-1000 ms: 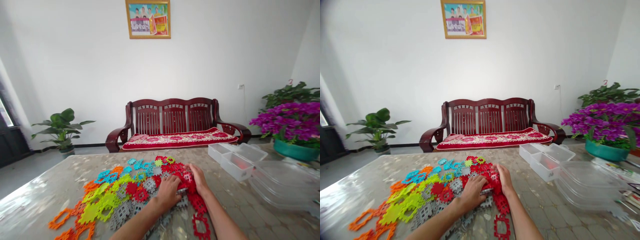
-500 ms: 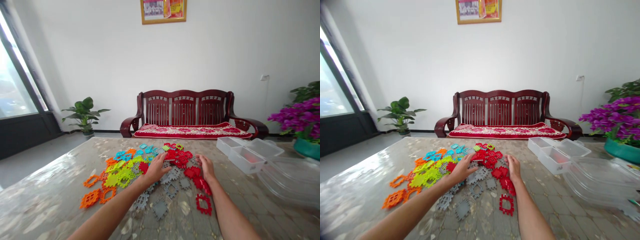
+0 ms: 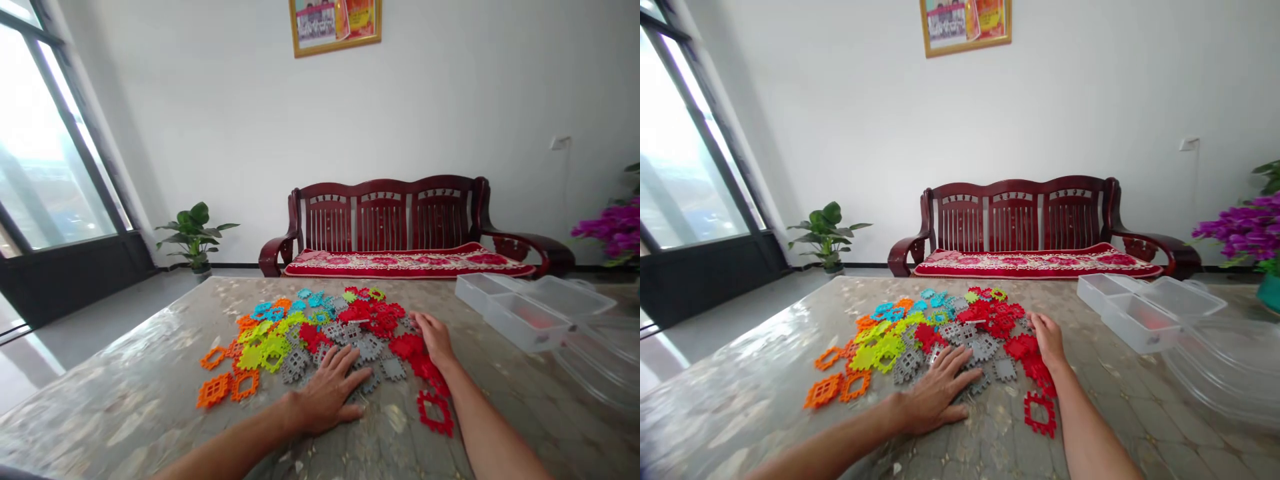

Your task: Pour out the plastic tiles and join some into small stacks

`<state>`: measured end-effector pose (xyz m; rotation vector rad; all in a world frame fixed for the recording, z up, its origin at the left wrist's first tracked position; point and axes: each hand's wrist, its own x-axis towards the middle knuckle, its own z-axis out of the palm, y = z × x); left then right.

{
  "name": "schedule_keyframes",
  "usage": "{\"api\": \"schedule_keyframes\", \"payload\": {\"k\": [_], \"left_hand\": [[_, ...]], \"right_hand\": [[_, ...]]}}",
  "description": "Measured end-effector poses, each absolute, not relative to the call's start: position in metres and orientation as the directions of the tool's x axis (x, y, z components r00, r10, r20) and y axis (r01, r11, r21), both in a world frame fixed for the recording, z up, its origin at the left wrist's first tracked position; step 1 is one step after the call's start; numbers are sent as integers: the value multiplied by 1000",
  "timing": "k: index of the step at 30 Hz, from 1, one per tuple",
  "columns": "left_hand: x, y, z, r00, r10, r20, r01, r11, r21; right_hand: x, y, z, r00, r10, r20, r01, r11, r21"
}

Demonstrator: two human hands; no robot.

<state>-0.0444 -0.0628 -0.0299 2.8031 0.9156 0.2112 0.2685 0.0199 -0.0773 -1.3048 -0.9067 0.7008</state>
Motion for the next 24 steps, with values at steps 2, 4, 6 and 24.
{"api": "schedule_keyframes", "payload": {"k": [2, 4, 6, 24], "left_hand": [[-37, -50, -30, 782, 614, 107, 584, -782, 216], [-31, -39, -30, 759, 634, 148, 600, -769, 220], [-32, -33, -29, 732, 657, 182, 618, -752, 229], [-180, -43, -39, 122, 992, 44, 975, -128, 181]], "right_hand": [[269, 21, -79, 491, 855, 169, 67, 156, -985], [270, 21, -81, 493, 854, 167, 73, 150, -986], [272, 20, -80, 484, 861, 155, 80, 133, -988], [77, 43, 13, -525, 829, 194, 734, 556, -390]]}}
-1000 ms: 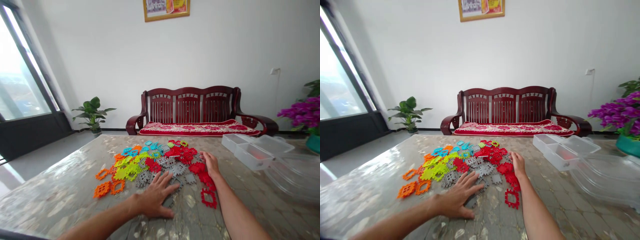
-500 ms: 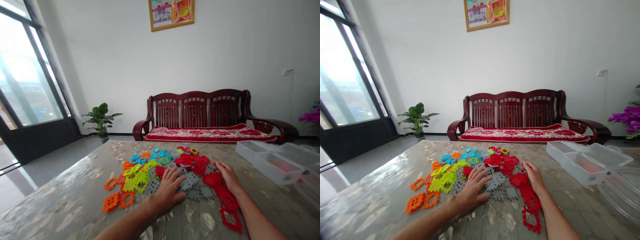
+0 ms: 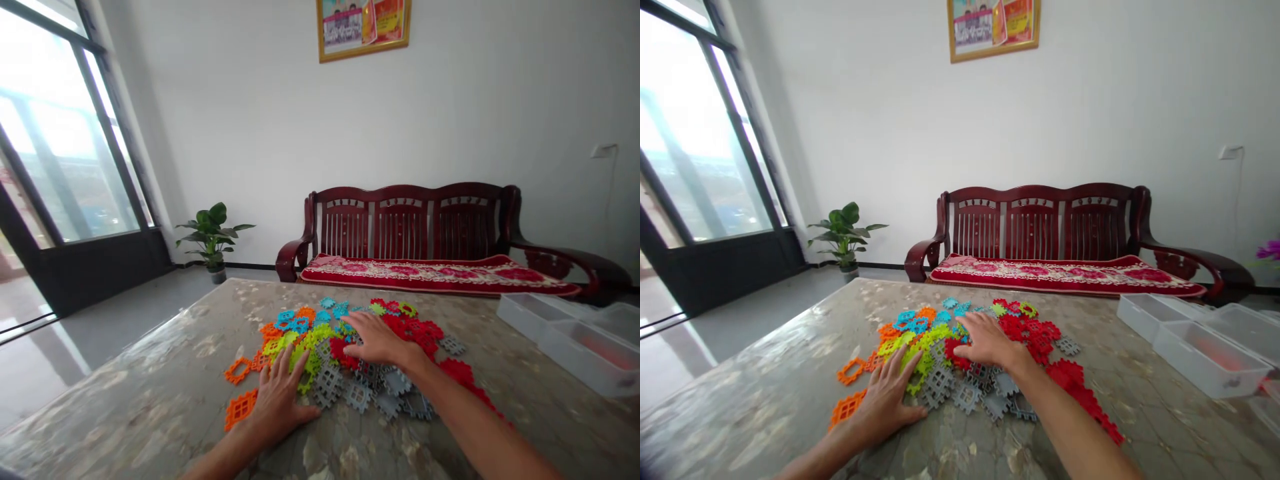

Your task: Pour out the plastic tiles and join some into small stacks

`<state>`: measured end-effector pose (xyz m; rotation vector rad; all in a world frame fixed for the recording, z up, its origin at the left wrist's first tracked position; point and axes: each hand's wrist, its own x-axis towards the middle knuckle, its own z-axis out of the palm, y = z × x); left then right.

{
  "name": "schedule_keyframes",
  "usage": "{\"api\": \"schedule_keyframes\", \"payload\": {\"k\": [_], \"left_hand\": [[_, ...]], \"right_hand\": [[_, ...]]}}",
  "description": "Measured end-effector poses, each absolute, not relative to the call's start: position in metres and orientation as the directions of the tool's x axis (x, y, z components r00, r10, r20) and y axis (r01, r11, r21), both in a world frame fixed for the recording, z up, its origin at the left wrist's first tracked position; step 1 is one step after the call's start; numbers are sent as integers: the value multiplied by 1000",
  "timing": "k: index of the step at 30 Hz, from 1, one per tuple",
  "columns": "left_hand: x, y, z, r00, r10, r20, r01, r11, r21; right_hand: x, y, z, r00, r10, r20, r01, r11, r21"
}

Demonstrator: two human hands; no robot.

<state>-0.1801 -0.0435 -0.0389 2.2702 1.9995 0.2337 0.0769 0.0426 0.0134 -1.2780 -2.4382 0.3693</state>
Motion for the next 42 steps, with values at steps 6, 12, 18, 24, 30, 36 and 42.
{"api": "schedule_keyframes", "payload": {"k": [6, 12, 18, 24, 30, 36, 42], "left_hand": [[-177, -35, -47, 137, 984, 117, 959, -162, 234], [-172, -28, -52, 121, 982, 145, 959, -154, 238], [-165, -20, -48, 88, 985, 147, 961, -123, 247], [-159, -5, -38, 54, 982, 182, 949, -107, 295], [-147, 11, -31, 39, 964, 263, 920, -137, 368], [-113, 30, -24, 78, 916, 393, 866, -257, 428], [-76, 41, -27, 178, 880, 441, 695, -430, 577]], "right_hand": [[8, 73, 3, -519, 854, 31, 820, 508, -265], [-10, 81, -13, -458, 887, 66, 861, 460, -217], [-11, 82, -13, -449, 876, 175, 841, 480, -250], [-12, 86, -17, -425, 863, 271, 824, 493, -279], [2, 90, -11, -359, 852, 380, 811, 487, -325], [47, 95, 7, -208, 855, 474, 802, 427, -418], [111, 100, 12, -35, 885, 464, 693, 356, -627]]}}
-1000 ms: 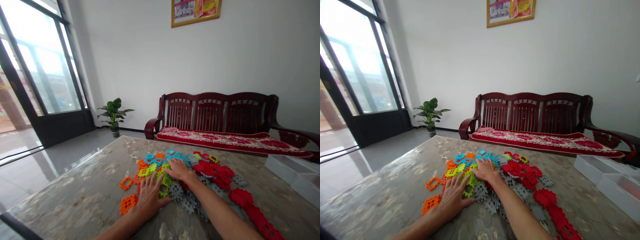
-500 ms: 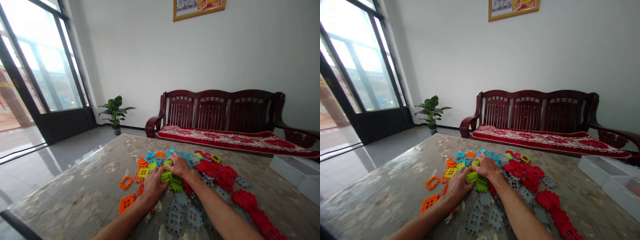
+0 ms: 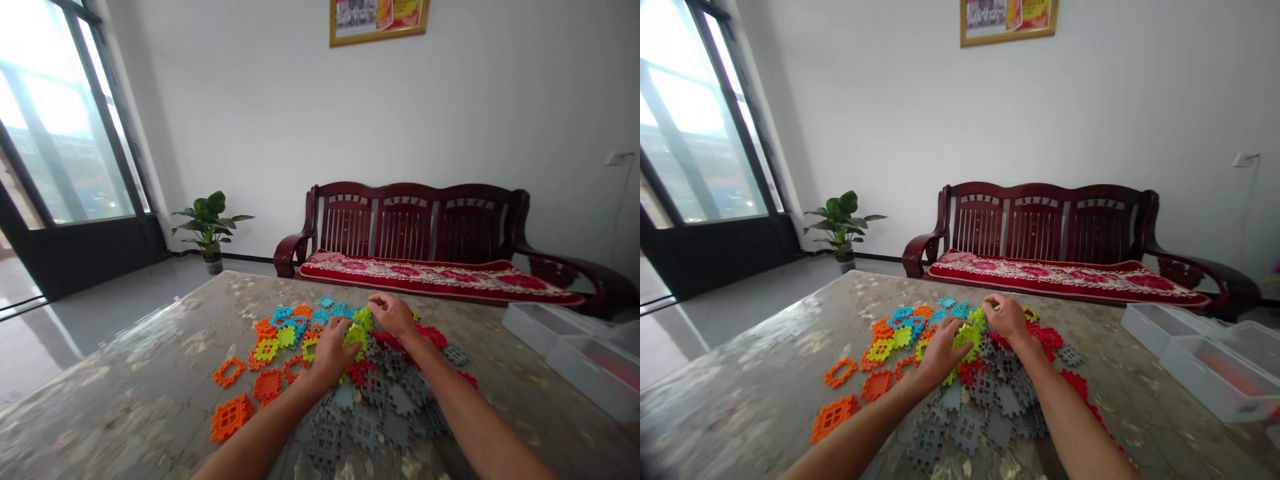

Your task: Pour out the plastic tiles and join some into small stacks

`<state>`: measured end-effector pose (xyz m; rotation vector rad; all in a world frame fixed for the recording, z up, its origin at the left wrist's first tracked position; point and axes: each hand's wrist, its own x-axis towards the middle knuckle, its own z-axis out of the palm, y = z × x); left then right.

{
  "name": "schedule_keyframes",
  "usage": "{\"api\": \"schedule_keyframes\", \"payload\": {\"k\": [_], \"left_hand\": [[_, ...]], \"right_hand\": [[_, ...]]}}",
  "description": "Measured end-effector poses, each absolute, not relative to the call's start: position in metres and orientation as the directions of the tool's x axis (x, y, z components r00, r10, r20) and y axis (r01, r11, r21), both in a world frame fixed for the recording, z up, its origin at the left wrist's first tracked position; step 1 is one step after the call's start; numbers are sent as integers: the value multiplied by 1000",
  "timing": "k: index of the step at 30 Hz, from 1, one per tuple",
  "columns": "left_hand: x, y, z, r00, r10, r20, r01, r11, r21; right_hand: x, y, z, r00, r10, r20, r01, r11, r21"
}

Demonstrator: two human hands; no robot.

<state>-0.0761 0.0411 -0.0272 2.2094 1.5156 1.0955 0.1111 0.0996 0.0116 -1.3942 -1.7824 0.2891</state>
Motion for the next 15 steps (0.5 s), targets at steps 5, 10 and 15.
{"api": "schedule_keyframes", "payload": {"k": [5, 10, 15], "left_hand": [[-98, 56, -25, 196, 885, 422, 736, -418, 533], [-164, 74, -19, -95, 983, 156, 954, 45, 297], [-205, 87, -22, -135, 985, -105, 963, 155, 221]], "right_hand": [[159, 93, 7, 51, 915, 401, 586, 298, -753], [211, 81, -9, 147, 920, 364, 592, 213, -778], [262, 71, -43, 258, 907, 332, 596, 121, -794]]}}
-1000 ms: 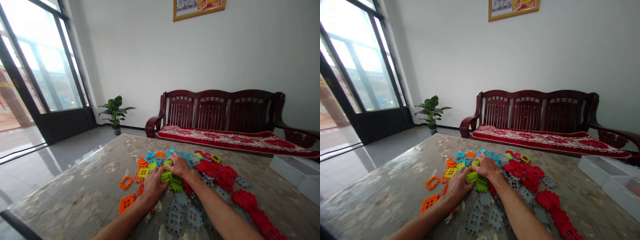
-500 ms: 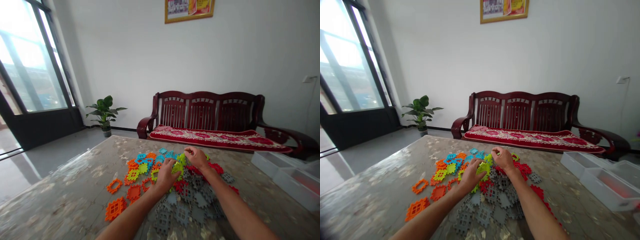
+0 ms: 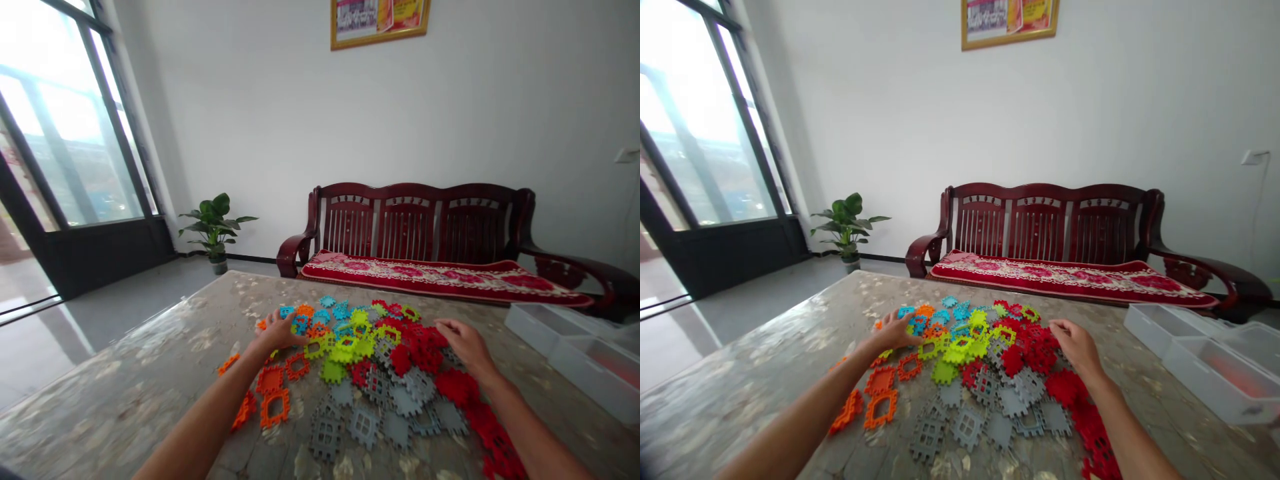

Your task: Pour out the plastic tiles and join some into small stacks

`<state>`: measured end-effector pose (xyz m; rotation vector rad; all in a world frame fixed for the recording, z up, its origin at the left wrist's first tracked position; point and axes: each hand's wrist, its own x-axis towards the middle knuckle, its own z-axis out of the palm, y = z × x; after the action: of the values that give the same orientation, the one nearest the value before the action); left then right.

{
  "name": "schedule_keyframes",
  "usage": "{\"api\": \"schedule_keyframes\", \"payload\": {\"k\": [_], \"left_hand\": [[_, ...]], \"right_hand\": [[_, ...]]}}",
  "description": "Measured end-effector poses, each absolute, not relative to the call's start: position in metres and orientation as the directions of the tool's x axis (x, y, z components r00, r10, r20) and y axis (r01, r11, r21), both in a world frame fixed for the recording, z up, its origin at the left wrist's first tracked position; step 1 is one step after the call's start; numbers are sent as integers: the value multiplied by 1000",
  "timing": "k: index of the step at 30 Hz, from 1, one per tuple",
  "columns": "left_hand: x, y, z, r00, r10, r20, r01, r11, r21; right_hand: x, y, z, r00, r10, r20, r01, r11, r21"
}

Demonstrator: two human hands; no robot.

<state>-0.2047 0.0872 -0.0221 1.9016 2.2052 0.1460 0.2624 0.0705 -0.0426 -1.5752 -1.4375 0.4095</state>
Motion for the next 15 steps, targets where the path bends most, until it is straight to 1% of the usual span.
{"api": "schedule_keyframes", "payload": {"k": [2, 5, 7, 11, 15], "left_hand": [[-208, 90, -22, -101, 988, -118, 964, 126, 235], [-207, 91, -22, -53, 996, -71, 963, 70, 260], [-205, 90, -22, -60, 997, -42, 961, 69, 266], [-199, 87, -24, -86, 996, 34, 954, 72, 293], [-193, 82, -25, -82, 988, 129, 942, 35, 335]], "right_hand": [[278, 65, -57, 316, 898, 306, 585, 70, -808], [292, 57, -76, 403, 866, 295, 605, -11, -796], [297, 54, -84, 440, 843, 309, 624, -39, -781], [300, 55, -90, 445, 828, 342, 645, -30, -764], [299, 56, -90, 444, 820, 362, 646, -13, -764]]}}
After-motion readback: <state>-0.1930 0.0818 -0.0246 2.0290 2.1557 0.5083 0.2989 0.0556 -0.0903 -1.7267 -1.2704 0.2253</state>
